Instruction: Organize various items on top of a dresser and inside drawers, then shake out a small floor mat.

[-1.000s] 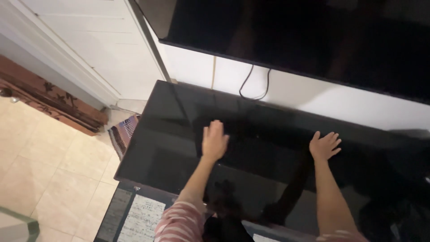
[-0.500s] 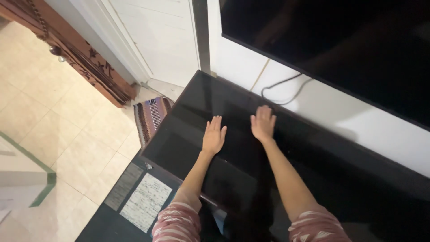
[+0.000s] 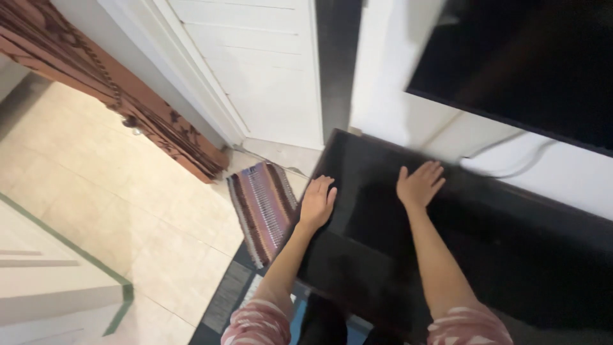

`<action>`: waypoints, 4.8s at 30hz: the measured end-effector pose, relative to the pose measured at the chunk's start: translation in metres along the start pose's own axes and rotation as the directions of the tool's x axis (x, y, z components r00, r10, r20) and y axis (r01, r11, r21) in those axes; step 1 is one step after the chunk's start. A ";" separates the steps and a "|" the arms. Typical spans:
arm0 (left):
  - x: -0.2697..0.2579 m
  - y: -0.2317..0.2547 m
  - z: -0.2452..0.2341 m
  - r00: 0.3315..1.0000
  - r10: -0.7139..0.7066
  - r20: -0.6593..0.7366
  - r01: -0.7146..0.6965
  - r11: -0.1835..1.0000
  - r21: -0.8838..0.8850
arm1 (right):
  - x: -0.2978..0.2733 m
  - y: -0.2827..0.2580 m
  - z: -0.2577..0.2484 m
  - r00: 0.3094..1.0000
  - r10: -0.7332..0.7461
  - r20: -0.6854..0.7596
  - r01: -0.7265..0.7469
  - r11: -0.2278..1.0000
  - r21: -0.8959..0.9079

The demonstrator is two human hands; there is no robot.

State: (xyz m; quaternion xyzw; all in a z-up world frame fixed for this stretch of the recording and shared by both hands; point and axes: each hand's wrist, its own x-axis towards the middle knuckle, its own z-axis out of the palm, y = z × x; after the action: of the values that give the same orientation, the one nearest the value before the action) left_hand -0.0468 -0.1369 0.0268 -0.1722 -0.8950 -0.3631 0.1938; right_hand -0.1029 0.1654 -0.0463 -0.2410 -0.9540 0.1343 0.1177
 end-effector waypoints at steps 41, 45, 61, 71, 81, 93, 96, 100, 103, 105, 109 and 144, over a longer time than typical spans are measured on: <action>0.021 -0.120 -0.086 0.965 0.187 0.185 -0.148 0.968 -0.204 | -0.118 -0.192 -0.025 0.970 -0.187 -0.155 0.138 0.950 -0.280; 0.017 -0.124 -0.087 0.964 0.189 0.189 -0.145 0.964 -0.222 | -0.148 -0.249 0.056 0.818 -0.531 0.220 0.522 0.847 0.103; -0.010 -0.034 -0.055 0.981 0.192 -0.013 -0.191 0.960 -0.207 | -0.191 0.172 -0.079 0.888 0.378 -0.261 -0.401 0.915 -0.038; -0.065 -0.018 -0.079 0.994 0.095 -0.047 -0.100 0.989 -0.113 | -0.218 -0.080 -0.051 0.995 -0.096 -0.037 0.089 0.982 -0.168; -0.082 -0.049 -0.105 1.000 0.005 0.005 -0.004 0.989 -0.146 | -0.261 -0.161 -0.025 0.959 -0.280 -0.041 0.204 0.587 0.784; -0.102 -0.024 -0.113 0.987 0.125 0.096 -0.101 0.970 -0.221 | -0.320 0.134 -0.058 0.926 0.295 -0.236 -0.319 0.945 -0.071; -0.108 -0.024 -0.121 0.984 0.166 0.069 -0.146 0.962 -0.231 | -0.324 0.028 -0.068 0.947 0.250 -0.202 -0.285 0.945 -0.163; -0.112 -0.037 -0.135 0.982 0.174 0.070 -0.158 0.969 -0.189 | -0.345 -0.118 -0.061 0.990 0.049 -0.130 -0.078 0.968 -0.237; -0.109 -0.050 -0.146 0.983 0.164 0.084 -0.146 0.971 -0.189 | -0.365 -0.215 -0.065 0.987 -0.158 -0.010 0.155 0.977 -0.145; -0.109 -0.060 -0.148 0.980 0.189 0.058 -0.175 0.966 -0.189 | -0.376 -0.255 -0.066 0.809 -0.517 0.280 0.559 0.824 -0.092; -0.098 -0.069 -0.155 0.983 0.179 0.037 -0.171 0.972 -0.159 | -0.374 -0.236 -0.023 0.823 -0.559 -0.099 0.442 0.522 0.729; -0.154 0.116 -0.018 0.961 0.213 0.175 -0.169 0.956 -0.239 | -0.302 0.259 -0.151 0.881 0.082 -0.466 -0.092 0.996 0.003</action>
State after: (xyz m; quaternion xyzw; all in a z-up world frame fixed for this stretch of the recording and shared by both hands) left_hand 0.1429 -0.0968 0.0335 -0.3141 -0.8427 -0.4211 0.1175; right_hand 0.3108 0.2669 -0.0342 -0.3098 -0.8873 0.0684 0.3347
